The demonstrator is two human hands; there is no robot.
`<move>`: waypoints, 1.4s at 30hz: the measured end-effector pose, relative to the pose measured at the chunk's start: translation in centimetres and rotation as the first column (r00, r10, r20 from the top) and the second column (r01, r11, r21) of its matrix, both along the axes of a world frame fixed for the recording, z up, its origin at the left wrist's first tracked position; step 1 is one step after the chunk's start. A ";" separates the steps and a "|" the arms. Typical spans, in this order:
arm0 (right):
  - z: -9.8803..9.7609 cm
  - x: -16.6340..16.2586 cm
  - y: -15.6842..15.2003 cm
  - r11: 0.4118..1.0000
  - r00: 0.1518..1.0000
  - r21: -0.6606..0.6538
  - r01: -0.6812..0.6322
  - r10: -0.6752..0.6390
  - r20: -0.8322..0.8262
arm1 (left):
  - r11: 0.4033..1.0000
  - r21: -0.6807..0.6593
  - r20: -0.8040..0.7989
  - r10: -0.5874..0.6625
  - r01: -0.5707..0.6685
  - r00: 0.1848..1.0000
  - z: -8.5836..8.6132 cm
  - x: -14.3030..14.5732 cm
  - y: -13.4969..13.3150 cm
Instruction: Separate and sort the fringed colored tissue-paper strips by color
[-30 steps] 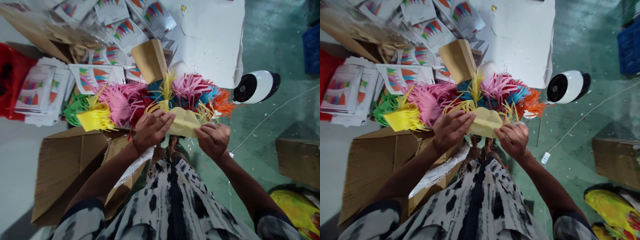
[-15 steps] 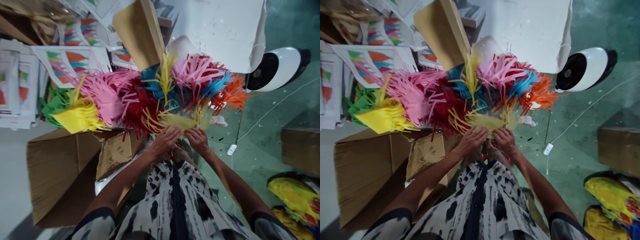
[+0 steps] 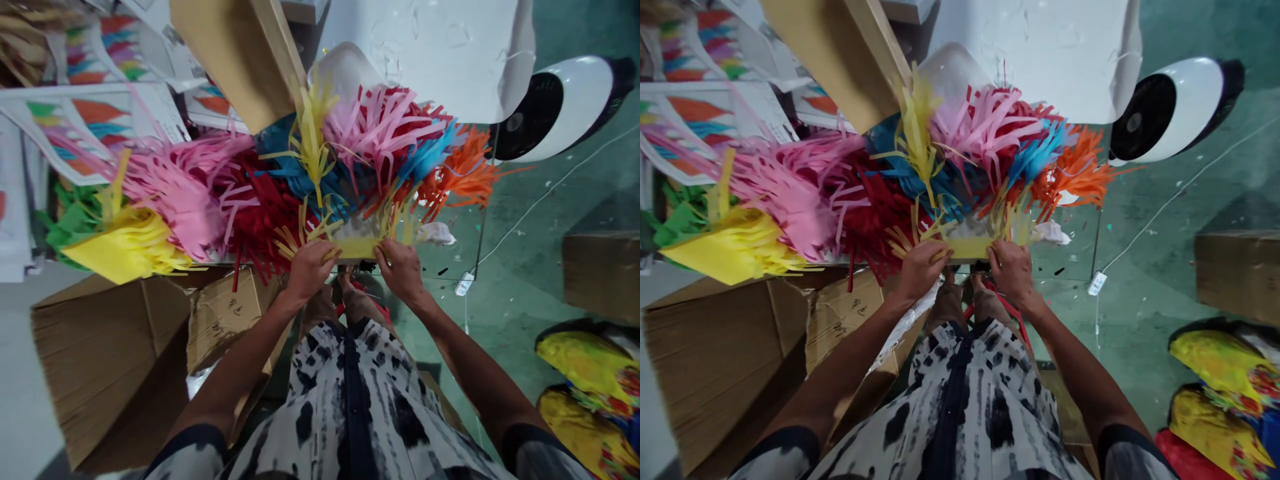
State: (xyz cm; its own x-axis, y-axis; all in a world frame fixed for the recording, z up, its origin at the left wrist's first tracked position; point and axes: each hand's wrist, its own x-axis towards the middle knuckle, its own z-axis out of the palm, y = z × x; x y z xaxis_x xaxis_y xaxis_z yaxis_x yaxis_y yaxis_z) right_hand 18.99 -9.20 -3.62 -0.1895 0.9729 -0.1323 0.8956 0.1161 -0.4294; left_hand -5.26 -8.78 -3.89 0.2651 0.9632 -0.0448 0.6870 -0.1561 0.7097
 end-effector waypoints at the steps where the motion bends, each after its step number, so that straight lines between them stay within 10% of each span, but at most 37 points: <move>1: 0.0 -0.2 0.2 1.000 1.000 -0.008 0.022 -0.022 0.017 | 1.000 0.002 -0.016 0.020 -0.020 1.000 -0.1 0.0 0.3; 17: -0.6 -1.1 1.4 0.997 0.990 0.005 0.083 -0.083 0.115 | 0.990 0.055 -0.337 0.142 -0.131 0.931 1.1 0.3 1.0; 25: -0.6 -1.1 1.8 0.995 0.988 -0.058 0.078 -0.070 0.138 | 0.952 0.140 -0.268 -0.229 0.273 0.936 1.3 1.9 -1.4; 33: -0.1 -1.1 0.9 0.984 0.975 0.114 0.140 -0.157 0.157 | 0.953 0.039 -0.284 -0.276 0.299 0.918 -0.9 2.9 -3.5; 42: -1.3 0.6 -4.1 0.969 0.970 0.055 -0.241 0.240 0.018 | 0.946 0.041 -0.289 -0.297 0.321 0.910 -0.9 2.1 -4.2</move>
State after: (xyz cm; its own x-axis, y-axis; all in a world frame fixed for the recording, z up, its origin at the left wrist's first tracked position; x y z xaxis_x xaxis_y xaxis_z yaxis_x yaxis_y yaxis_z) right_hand 19.59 -13.32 -4.89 -0.4178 0.9048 -0.0819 0.8432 0.3527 -0.4058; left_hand -3.15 -12.97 -4.74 0.5392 0.8384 -0.0797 0.7606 -0.4442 0.4735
